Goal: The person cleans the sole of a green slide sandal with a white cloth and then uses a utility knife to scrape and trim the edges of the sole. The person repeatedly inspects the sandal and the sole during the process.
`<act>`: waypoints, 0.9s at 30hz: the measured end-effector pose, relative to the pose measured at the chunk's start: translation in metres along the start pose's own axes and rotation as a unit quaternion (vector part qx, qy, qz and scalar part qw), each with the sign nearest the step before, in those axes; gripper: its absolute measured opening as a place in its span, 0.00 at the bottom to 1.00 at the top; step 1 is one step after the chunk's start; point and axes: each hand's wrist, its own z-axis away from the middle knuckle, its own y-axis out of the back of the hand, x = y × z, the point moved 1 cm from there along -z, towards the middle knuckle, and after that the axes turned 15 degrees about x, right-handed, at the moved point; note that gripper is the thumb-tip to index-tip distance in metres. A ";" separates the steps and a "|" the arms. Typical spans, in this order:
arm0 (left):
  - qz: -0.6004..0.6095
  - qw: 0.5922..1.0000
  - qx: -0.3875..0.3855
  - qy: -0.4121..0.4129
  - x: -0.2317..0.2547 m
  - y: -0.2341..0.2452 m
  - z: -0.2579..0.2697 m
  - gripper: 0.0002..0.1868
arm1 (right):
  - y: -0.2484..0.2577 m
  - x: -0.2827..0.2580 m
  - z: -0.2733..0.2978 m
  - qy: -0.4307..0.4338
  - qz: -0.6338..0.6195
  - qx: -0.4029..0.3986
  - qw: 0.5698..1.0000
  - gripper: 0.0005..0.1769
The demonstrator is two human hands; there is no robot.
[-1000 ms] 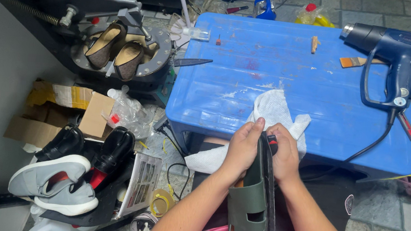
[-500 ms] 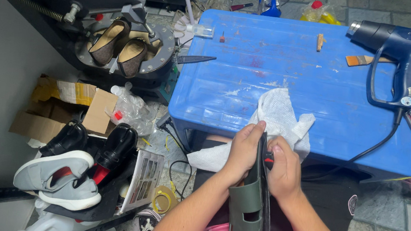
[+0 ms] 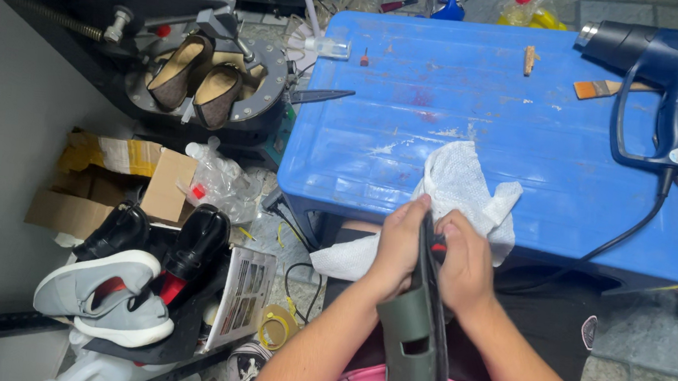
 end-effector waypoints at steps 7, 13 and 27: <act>-0.007 0.999 0.010 0.037 -0.011 0.014 -0.009 0.19 | 0.012 -0.009 0.034 0.059 0.008 -0.015 0.998 0.16; -0.081 0.991 -0.070 -0.077 -0.011 0.020 0.001 0.20 | 0.007 -0.007 0.005 -0.103 0.047 -0.028 0.993 0.18; -0.058 0.997 -0.018 -0.036 -0.025 0.004 -0.002 0.19 | 0.039 -0.019 0.037 0.053 0.062 -0.013 0.997 0.13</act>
